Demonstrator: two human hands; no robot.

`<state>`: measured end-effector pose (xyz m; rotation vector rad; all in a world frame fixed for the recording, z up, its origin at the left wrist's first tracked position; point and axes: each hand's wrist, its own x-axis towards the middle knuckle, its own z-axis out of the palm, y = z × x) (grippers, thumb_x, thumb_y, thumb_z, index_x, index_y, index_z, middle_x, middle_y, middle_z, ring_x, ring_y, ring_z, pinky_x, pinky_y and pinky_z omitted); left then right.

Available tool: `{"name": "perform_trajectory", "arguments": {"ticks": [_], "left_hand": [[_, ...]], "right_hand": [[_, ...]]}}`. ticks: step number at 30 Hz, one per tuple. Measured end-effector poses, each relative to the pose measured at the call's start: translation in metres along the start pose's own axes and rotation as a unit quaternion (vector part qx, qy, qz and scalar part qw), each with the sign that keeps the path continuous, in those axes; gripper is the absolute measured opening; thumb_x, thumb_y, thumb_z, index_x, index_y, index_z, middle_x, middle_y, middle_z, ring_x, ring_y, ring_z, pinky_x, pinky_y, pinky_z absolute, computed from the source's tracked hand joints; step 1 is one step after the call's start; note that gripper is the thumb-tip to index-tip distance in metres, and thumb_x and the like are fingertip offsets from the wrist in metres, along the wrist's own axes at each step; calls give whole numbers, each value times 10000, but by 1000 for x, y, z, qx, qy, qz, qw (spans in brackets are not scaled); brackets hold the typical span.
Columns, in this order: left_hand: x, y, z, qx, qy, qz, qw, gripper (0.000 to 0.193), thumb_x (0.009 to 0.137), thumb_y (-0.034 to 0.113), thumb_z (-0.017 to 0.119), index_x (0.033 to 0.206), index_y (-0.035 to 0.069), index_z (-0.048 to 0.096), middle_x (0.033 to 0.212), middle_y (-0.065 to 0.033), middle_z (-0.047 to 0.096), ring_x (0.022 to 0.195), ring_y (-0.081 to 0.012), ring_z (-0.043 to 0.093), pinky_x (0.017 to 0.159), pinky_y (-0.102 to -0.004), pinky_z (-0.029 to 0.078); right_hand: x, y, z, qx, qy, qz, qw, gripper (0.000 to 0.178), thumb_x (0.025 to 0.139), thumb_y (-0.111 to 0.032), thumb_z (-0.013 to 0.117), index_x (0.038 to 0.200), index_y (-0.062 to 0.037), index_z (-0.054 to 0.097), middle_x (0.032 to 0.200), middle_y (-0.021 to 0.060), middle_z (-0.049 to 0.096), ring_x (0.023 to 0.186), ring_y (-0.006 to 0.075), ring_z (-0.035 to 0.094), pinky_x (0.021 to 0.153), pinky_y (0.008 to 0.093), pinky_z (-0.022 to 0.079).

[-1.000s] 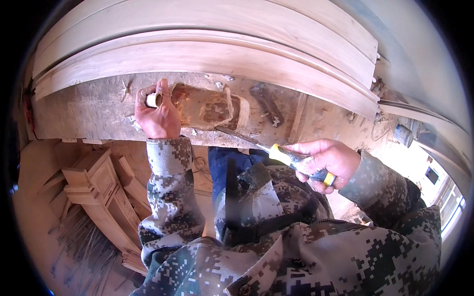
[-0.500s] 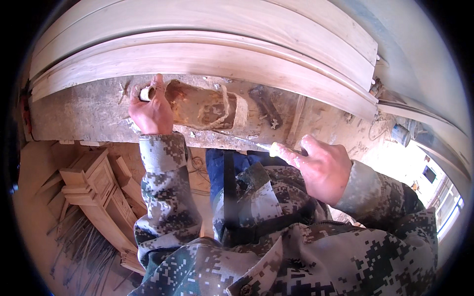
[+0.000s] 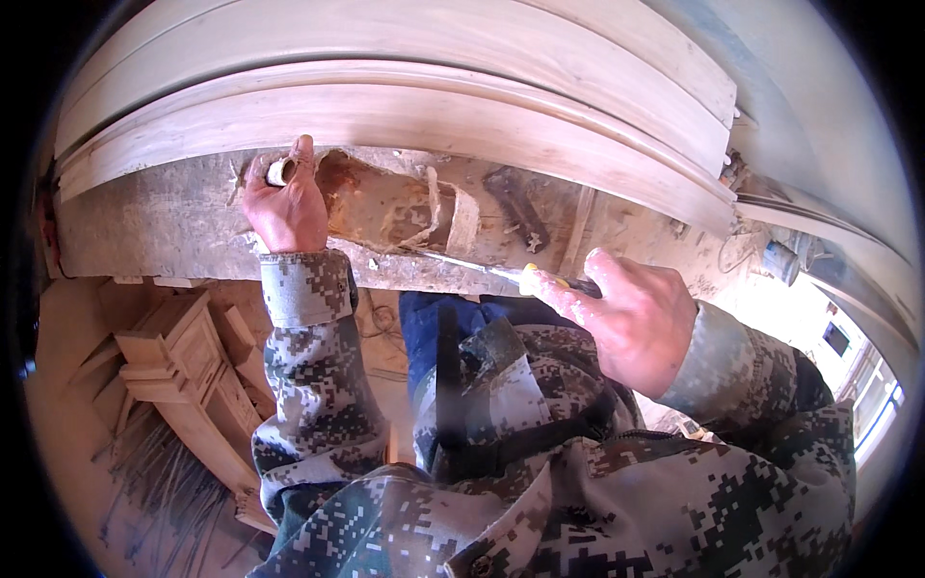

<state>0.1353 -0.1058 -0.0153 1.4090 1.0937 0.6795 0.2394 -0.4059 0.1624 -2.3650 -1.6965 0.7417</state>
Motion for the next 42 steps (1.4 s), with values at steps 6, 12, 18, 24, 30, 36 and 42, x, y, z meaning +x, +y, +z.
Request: {"name": "perform_trajectory", "arguments": {"ticks": [6,12,18,24,30,36,42], "left_hand": [[-1,10,6,51,11,-16,999,167,903,106,840,909,10,705,835,-6,701,769,-86,603,712,-246,488],[4,-9,-5,-45,-10,13,999,184,903,123,843,940,-2,712,846,-9,707,776,-92,605,714,-255,488],[10,-14,2,-73,7,21,997,169,922,116,822,946,-7,708,870,-28,723,782,-94,626,719,-257,502],[11,-20,-6,-113,19,-8,993,148,936,100,799,952,-17,709,898,-68,752,805,-128,671,739,-275,533],[-21,-50,-2,-154,41,-119,980,111,955,48,755,947,-13,663,906,-96,740,790,-148,681,736,-263,566],[-32,-60,2,-68,43,-192,978,129,976,73,735,926,-23,665,872,-92,742,794,-135,679,748,-272,560],[-31,-61,-4,-82,34,-191,978,136,972,67,735,899,-26,669,867,-83,742,791,-135,677,762,-274,555]], "right_hand": [[5,1,-5,-28,-6,-37,999,642,721,14,668,1333,-175,711,841,64,456,674,192,562,513,347,509],[5,2,-8,-48,-41,-56,996,626,752,-16,667,1359,-168,697,876,62,477,689,196,582,554,352,525],[21,-1,-2,-52,-62,-70,994,603,773,-56,672,1369,-145,686,952,84,532,728,209,617,611,359,553],[29,-8,-5,-42,-64,-63,995,621,737,-40,692,1350,-139,696,908,78,504,695,217,590,564,378,523],[17,-15,-20,-75,-114,-49,989,555,786,-128,660,1339,-136,704,998,93,559,702,211,614,575,369,544],[23,-28,-23,-124,-92,-51,987,470,817,-150,649,1277,-110,731,967,86,557,653,198,589,533,352,514],[47,-41,-64,-127,-117,-77,982,326,841,-152,687,1149,-67,752,820,55,544,644,207,585,507,379,487]]}}
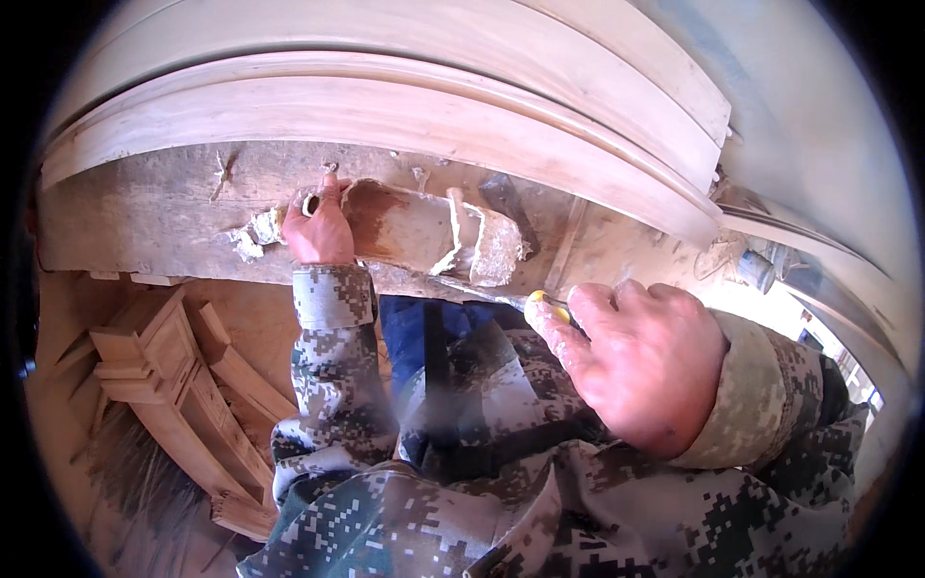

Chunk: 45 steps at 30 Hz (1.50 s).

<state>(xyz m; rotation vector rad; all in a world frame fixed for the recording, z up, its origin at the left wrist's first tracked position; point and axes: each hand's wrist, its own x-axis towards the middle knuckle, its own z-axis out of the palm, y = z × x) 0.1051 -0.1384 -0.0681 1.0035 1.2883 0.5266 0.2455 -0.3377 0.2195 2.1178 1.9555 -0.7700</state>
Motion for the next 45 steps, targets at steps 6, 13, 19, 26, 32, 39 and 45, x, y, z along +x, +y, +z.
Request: {"name": "perform_trajectory", "arguments": {"ticks": [6,13,19,26,32,39,45], "left_hand": [[-1,3,13,57,-4,7,998,128,962,87,737,907,-21,697,840,-77,744,782,-137,670,754,-288,539],[2,-6,1,15,30,-33,999,161,958,114,746,895,-28,704,828,-90,751,777,-157,679,755,-312,541],[-2,-8,5,28,38,-44,998,180,956,128,749,916,-43,707,831,-111,759,773,-180,693,755,-331,544],[-6,-14,6,-30,58,-51,997,155,956,84,726,977,-66,693,851,-116,761,779,-187,700,751,-336,551],[-13,-29,5,-66,89,-52,992,134,978,74,699,979,-60,688,885,-115,755,796,-172,685,767,-320,547],[-54,-33,2,-171,111,-5,979,164,1001,112,708,1002,-44,657,889,-88,714,807,-146,645,753,-304,548],[-56,-39,0,-152,85,29,984,183,1021,126,689,1012,-45,625,941,-118,709,854,-170,653,817,-314,577]], "right_hand": [[18,2,3,-27,-28,-19,999,254,856,-148,705,1095,-74,753,827,56,583,645,227,624,495,394,501],[30,-24,-8,-72,-30,-7,997,164,890,-130,704,1025,-44,741,787,84,583,578,245,618,465,408,495],[48,-37,-15,-107,-72,-7,992,163,907,-140,690,1017,-31,743,786,88,579,609,253,642,459,406,472],[32,-81,16,-103,-57,60,991,191,897,-174,705,1033,-50,757,771,89,548,574,235,579,430,397,416],[14,-113,39,-113,-29,107,987,300,935,-126,673,1221,-47,719,803,124,553,606,268,586,471,424,446],[-4,-112,27,98,-160,270,944,615,871,-51,618,1469,-191,593,985,208,572,715,367,667,644,470,558],[-11,-129,47,118,-114,326,931,616,850,-92,643,1454,-209,613,1002,204,574,663,377,655,618,471,539]]}}
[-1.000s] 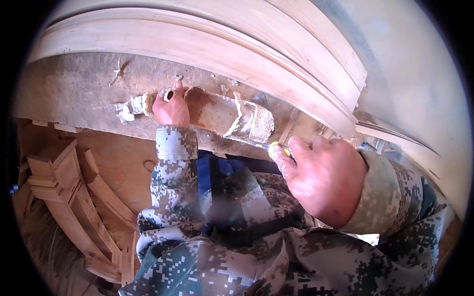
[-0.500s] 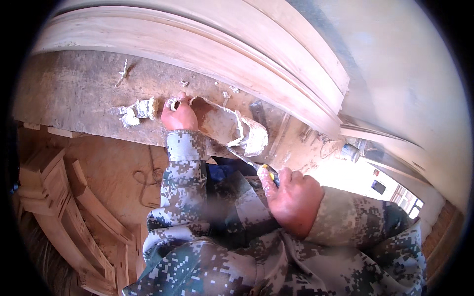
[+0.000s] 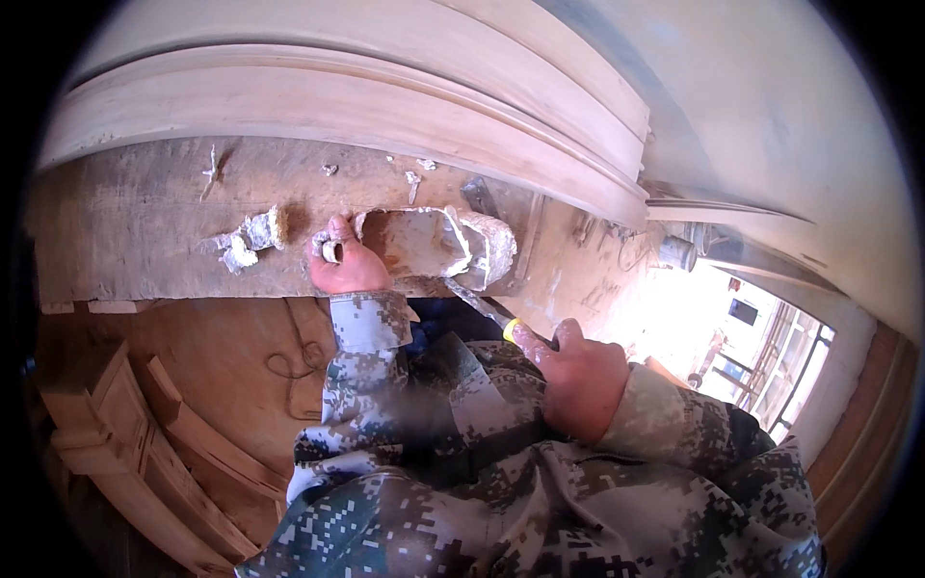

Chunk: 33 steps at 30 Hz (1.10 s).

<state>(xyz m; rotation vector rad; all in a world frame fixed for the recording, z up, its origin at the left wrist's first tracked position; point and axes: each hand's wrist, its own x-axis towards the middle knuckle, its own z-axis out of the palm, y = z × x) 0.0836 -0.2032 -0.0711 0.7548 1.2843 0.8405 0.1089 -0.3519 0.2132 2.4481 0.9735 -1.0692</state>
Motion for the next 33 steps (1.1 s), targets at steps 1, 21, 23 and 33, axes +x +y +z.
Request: {"name": "perform_trajectory", "arguments": {"ticks": [1,21,23,33], "left_hand": [[2,-5,3,-19,11,-17,1000,181,1022,119,685,1015,-50,621,959,-130,715,870,-182,662,834,-321,582],[2,-12,-12,6,21,-2,1000,290,1027,212,689,1051,-77,678,982,-149,749,910,-203,693,872,-339,570],[4,-15,-12,33,31,-6,999,294,1027,220,691,1049,-73,679,977,-147,748,913,-203,693,881,-340,571],[4,-14,-4,-39,18,16,999,259,1036,178,672,1062,-79,655,1004,-157,740,936,-207,694,914,-339,570]], "right_hand": [[-1,0,6,6,25,6,1000,607,851,-112,657,1449,-211,619,1001,201,573,659,377,653,612,473,535],[34,9,-9,51,23,-30,998,700,753,-66,678,1448,-88,595,961,247,605,718,439,654,657,514,535],[42,10,-8,52,17,-35,998,715,742,-84,702,1449,-92,595,958,249,610,728,442,657,674,516,538],[65,2,29,110,49,-3,993,710,760,-31,649,1462,-109,588,1002,283,625,851,471,659,763,522,535]]}}
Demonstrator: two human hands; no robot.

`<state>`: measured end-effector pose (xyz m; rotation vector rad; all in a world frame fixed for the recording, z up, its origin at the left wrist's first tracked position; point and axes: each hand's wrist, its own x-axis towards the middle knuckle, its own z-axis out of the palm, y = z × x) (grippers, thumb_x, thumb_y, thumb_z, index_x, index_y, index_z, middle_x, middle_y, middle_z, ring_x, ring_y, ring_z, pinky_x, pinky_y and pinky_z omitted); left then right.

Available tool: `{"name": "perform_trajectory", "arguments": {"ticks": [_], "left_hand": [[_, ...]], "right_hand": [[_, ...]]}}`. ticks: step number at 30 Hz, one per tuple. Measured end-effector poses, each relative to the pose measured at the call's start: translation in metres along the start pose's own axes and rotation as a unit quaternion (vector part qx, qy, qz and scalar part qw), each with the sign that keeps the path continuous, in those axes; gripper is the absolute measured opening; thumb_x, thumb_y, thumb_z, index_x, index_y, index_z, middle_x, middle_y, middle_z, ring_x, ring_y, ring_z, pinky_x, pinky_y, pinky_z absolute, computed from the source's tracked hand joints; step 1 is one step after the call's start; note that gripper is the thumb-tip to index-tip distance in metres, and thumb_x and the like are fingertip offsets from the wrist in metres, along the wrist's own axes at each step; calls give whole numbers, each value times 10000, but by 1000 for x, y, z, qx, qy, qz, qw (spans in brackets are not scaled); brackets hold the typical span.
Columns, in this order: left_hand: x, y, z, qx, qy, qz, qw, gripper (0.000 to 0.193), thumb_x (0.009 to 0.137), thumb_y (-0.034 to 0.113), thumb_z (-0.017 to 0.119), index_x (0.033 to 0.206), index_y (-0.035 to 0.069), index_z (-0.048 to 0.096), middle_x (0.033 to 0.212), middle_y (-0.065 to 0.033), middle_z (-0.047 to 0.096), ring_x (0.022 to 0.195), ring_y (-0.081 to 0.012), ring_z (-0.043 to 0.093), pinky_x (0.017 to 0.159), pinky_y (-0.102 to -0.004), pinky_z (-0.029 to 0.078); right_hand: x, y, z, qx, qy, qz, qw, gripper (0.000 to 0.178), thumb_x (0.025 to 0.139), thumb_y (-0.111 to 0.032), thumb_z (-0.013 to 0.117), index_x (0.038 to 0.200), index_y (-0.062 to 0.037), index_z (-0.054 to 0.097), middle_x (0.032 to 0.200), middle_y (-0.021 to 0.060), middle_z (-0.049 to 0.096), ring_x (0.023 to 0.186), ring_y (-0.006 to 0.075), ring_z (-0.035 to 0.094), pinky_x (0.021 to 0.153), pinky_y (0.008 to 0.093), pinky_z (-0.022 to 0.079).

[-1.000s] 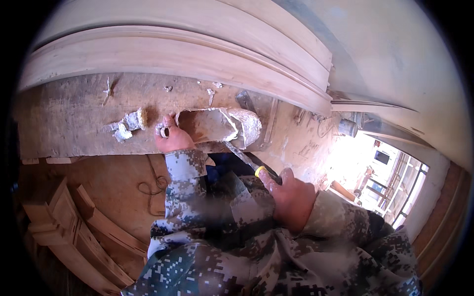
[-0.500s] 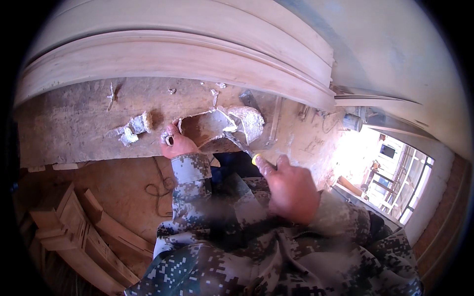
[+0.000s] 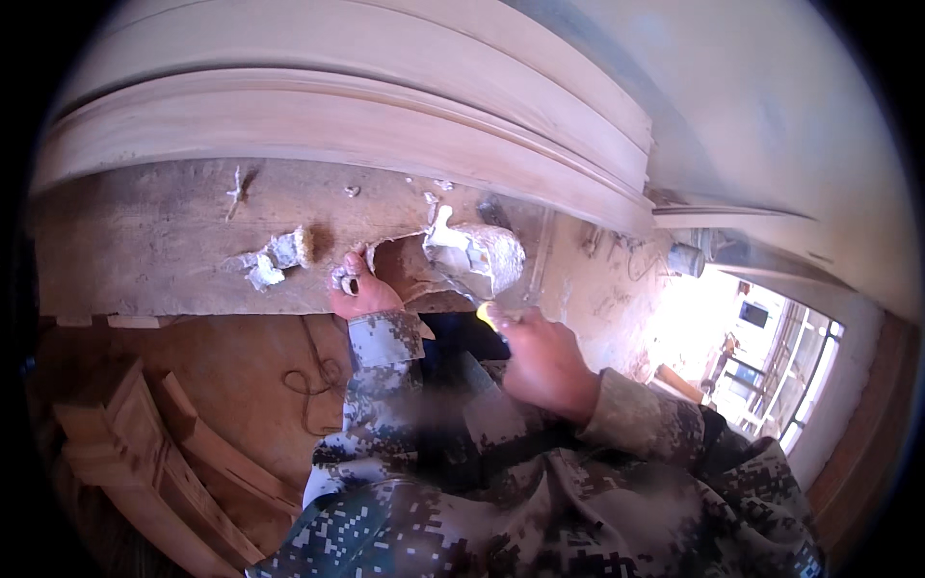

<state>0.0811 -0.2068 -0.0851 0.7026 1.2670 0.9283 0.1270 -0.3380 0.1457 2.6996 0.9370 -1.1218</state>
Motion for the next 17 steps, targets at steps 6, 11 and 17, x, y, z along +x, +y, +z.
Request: {"name": "perform_trajectory", "arguments": {"ticks": [6,11,17], "left_hand": [[-1,-5,-14,10,-22,4,1000,317,1032,226,686,1078,-88,682,1015,-171,755,974,-230,704,940,-366,560],[-6,2,-5,-23,-55,11,998,271,1031,186,687,1077,-79,654,1052,-160,737,966,-210,694,915,-341,581],[-7,5,4,-44,-61,4,997,296,1023,202,702,1101,-77,642,1052,-167,731,970,-218,686,919,-351,582]], "right_hand": [[-30,12,-34,-35,7,-2,999,781,670,12,623,1437,-135,631,959,227,596,760,435,632,704,489,530],[-29,-5,-63,-151,-46,-27,987,707,749,-30,652,1442,-162,622,987,228,634,717,389,676,645,488,544],[-13,16,-31,-195,-73,-69,976,788,762,-76,667,1531,-135,506,1080,280,649,749,380,703,653,480,559]]}}
